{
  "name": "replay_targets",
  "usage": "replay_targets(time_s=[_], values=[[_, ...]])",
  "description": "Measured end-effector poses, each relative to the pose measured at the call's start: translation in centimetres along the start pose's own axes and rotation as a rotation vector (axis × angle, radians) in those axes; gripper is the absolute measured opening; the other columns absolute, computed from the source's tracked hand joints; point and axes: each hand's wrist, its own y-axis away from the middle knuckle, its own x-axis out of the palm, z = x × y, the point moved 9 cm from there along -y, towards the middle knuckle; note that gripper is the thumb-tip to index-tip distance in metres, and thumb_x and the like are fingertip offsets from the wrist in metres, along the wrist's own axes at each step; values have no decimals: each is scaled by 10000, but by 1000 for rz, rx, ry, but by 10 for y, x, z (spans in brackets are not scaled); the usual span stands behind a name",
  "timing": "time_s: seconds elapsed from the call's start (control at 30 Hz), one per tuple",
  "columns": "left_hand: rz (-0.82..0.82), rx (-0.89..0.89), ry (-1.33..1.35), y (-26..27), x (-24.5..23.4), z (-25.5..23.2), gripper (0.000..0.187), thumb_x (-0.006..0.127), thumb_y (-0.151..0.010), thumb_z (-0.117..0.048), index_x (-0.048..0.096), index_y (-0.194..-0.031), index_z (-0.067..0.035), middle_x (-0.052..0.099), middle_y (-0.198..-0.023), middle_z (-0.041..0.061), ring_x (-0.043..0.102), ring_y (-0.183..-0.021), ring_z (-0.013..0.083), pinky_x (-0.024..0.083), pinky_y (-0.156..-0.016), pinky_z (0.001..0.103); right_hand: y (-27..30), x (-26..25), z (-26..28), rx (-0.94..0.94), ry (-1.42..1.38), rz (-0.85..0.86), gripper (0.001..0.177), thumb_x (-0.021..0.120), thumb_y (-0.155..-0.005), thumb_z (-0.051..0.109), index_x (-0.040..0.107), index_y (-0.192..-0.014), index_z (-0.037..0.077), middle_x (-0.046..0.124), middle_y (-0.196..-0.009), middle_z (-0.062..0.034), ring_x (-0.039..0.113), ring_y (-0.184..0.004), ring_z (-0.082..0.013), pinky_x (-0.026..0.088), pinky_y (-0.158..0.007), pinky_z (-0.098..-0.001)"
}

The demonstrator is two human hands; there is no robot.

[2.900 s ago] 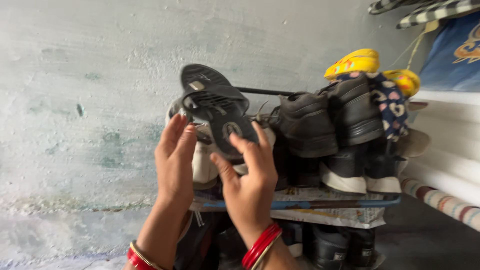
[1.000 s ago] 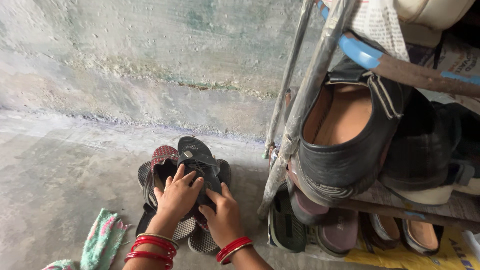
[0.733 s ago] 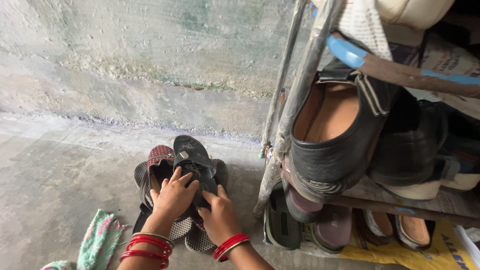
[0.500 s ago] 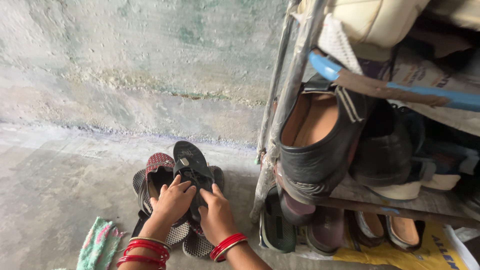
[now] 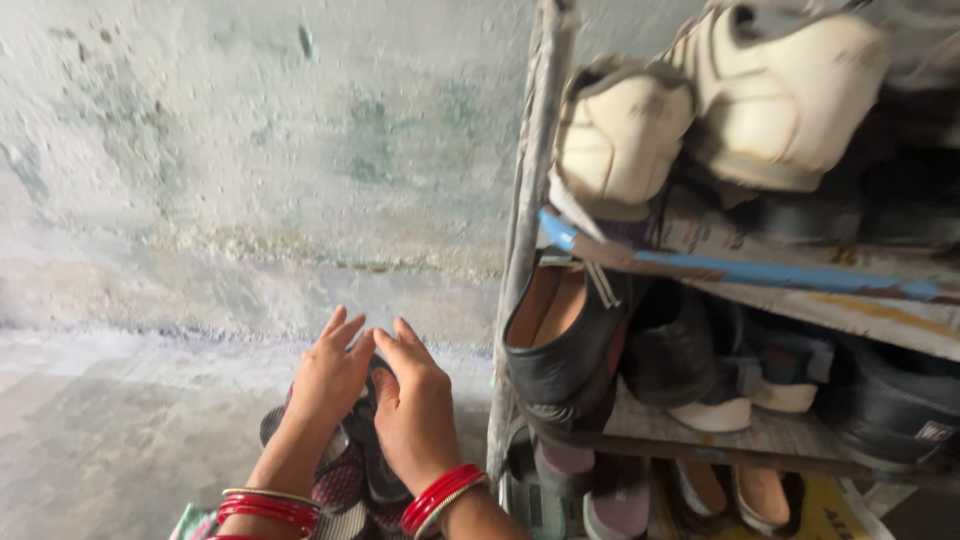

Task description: The person picks up several pairs of shoes from a metal shoe rack, including sandals, sneakers, and boots, and places them on the floor. The person handles each pair one at a time, turning them over and setting them down near the rack.

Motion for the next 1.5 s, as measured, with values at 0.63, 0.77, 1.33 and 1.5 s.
replay_targets(time_s=[0.63,0.77,1.33,1.5], values=[[-306,247,683,-77,-175,-307,465,538,-1012,-237,570,-1424,-25,444,-1588,192,362,-1506,349,194,-1215,516,-73,-206,140,-357,78,-418,392,567,-973,-44,602,-1364,-42,600,-1454,-237,628,-1339,-335,607,-993,-357],[-293,306,711,-72,-167,-343,475,528,-1021,-258,560,-1425,-12,425,-1603,195,304,-1540,348,192,-1233,521,-76,-245,140,-348,232,-506,382,597,-963,-30,620,-1344,-36,604,-1443,-233,603,-1348,-344,588,-991,-368],[-300,323,516,-91,-107,-415,511,515,-1009,-287,530,-1463,-52,386,-1594,225,280,-1514,400,22,-1207,611,-85,-318,85,-378,523,-502,524,666,-933,37,531,-1432,-49,435,-1550,-290,467,-1437,-428,461,-1132,-468],[-312,296,516,-93,-104,-414,504,513,-1016,-270,515,-1481,-76,426,-1580,197,304,-1513,378,13,-1223,601,-87,-317,73,-374,503,-441,585,652,-932,25,471,-1486,-27,359,-1610,-284,449,-1448,-435,479,-1114,-466]])
